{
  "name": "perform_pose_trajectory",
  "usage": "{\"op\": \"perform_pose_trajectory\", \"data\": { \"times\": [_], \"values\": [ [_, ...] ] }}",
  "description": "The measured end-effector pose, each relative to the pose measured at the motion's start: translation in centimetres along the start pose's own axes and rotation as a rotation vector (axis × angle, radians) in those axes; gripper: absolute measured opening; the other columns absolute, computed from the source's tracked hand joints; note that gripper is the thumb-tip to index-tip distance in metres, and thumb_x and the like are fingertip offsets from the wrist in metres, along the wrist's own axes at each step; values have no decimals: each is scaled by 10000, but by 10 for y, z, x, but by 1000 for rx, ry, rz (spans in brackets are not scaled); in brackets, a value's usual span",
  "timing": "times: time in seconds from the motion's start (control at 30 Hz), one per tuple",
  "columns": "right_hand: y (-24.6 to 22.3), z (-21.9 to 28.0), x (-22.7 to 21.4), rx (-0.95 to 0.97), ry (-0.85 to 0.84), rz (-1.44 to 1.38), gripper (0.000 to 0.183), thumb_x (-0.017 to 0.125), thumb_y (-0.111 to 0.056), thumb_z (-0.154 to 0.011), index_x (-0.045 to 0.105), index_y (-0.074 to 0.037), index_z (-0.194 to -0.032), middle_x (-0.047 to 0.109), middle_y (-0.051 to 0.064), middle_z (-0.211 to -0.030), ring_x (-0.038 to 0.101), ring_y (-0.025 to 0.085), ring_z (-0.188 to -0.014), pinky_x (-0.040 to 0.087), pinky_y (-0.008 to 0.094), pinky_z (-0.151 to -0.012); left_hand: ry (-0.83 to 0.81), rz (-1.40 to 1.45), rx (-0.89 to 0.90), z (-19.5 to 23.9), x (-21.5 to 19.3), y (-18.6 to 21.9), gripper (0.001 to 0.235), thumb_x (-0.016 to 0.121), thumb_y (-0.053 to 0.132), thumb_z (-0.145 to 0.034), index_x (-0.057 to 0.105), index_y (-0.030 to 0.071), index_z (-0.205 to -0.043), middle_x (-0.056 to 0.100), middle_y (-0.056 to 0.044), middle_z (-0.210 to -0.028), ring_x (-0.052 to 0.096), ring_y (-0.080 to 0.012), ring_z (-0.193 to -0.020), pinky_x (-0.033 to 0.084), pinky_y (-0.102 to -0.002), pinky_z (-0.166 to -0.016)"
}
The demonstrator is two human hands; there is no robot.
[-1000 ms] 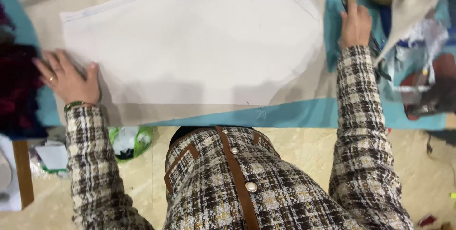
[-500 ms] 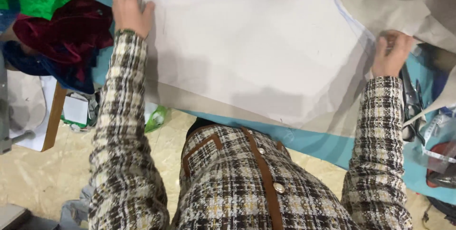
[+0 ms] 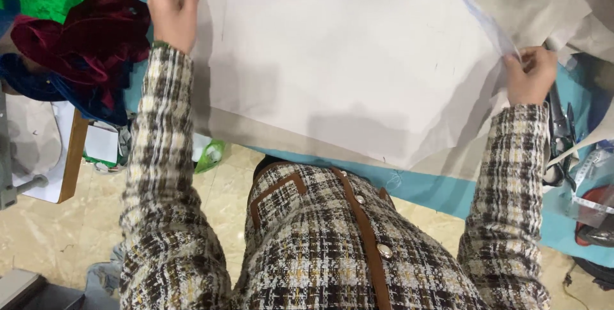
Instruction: Cutting out a garment piece from fabric using scissors following a paper pattern
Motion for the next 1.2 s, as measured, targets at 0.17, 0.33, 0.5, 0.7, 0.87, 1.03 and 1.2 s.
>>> {"op": "perform_pose_trajectory", "data": {
  "times": [0.17, 0.33, 0.5, 0.7, 0.87, 1.03, 1.2],
  "values": [
    [-49, 51, -38, 51, 27, -95, 202, 820, 36, -1125, 634, -35, -1159, 672, 141, -1150, 497, 204, -787, 394, 361, -662, -443, 619, -326, 66, -42, 84, 97, 545, 181, -1129, 552, 166, -1034, 693, -4, -877, 741, -121, -847, 640, -274, -812],
    [-72, 116, -50, 267, -55, -427, 172, 637, 121, -1153, 535, -12, -1190, 650, 184, -1197, 565, 169, -714, 487, 284, -563, -940, 761, -766, 172, -55, 56, 22, 633, 108, -958, 618, 107, -942, 718, -44, -972, 766, -215, -1052, 613, -387, -1014],
    [-39, 162, -49, 408, 18, -566, 174, 636, 80, -1113, 545, -67, -1131, 663, 217, -1250, 651, 244, -772, 599, 306, -689, -982, 830, -842, 193, -65, 53, 21, 637, 50, -967, 647, 52, -986, 734, -95, -964, 773, -232, -1030, 612, -389, -1044],
    [-32, 174, -56, 280, 34, -537, 271, 648, 141, -1034, 586, -103, -1135, 675, 160, -1221, 663, 248, -1191, 543, 366, -1118, -1088, 625, -699, 182, -70, 44, 22, 676, 60, -939, 667, 71, -956, 709, -54, -961, 745, -165, -953, 614, -295, -871],
    [-56, 172, -63, 294, 2, -586, 154, 633, 2, -1081, 539, -119, -1095, 666, 210, -1272, 659, 288, -1249, 502, 385, -1131, -1051, 497, -769, 176, -82, 42, 90, 691, 139, -944, 692, 56, -982, 733, -51, -897, 720, -156, -863, 542, -296, -794],
    [-65, 145, -77, 266, 15, -603, 123, 615, -131, -1109, 495, -146, -1089, 650, 195, -1326, 636, 282, -1256, 485, 358, -1067, -722, 374, -607, 123, -98, 16, 98, 682, 201, -993, 625, 125, -1017, 657, 11, -960, 626, -85, -901, 500, -236, -851],
    [-32, 91, -64, 426, 90, -692, 127, 630, -100, -1192, 511, -140, -1170, 576, 49, -945, 564, 123, -683, 576, 290, -604, -197, 497, -621, 28, -60, -5, 188, 635, 226, -1196, 475, 172, -1114, 661, -100, -1120, 766, -273, -1301, 674, -346, -1068]
  ]
}}
Point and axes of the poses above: each hand's wrist, its own z-axis away from the middle knuckle, its own x-axis out of the palm, y = z × x, the point moved 2 cm from there along -z, towards the middle knuckle
